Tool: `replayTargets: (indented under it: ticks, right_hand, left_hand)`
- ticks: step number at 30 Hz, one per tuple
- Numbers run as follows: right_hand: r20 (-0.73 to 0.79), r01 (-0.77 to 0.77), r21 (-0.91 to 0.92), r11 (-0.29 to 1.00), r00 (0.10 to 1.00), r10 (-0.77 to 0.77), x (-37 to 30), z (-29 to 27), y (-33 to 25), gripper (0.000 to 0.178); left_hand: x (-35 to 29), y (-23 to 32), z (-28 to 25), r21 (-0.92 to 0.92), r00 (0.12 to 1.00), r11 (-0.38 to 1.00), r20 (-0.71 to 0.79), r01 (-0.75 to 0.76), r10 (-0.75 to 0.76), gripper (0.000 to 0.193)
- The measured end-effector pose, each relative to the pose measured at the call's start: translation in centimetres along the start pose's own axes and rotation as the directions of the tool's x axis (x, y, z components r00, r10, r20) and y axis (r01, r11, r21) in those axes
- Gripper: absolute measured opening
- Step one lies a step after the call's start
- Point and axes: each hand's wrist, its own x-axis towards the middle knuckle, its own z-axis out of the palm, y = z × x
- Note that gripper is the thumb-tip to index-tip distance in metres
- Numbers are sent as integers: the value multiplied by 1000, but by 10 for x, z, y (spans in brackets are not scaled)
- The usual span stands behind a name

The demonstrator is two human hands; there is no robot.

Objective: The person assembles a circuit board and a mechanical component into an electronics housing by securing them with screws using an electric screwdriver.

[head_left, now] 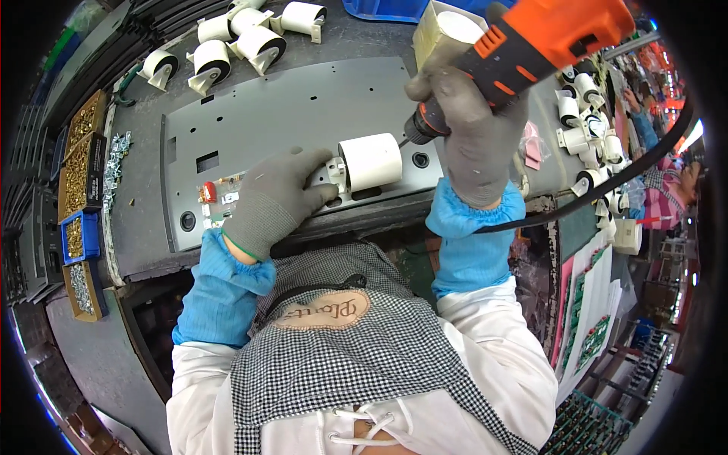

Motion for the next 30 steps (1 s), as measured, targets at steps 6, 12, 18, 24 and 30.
replayTargets:
  ticks: [6,12,18,24,30]
  right_hand:
    - [-7,104,-12,995,995,-104,-1,12,10,38]
    - [-6,67,-114,991,998,-68,3,10,11,32]
    - [6,47,-130,990,999,-47,6,5,12,20]
    - [47,131,-12,991,990,-130,4,10,13,23]
    - [-63,9,127,992,998,-1,12,9,16,16]
  left_hand:
    - [-5,3,-2,87,998,995,-37,-50,53,57]
    - [-1,-3,-1,21,1000,999,-5,-31,31,54]
    - [-1,-3,-4,3,1000,1000,18,9,-9,52]
    - [-1,-4,-4,2,1000,1000,3,-27,27,51]
    - [2,0,-7,51,999,999,43,0,-3,50]
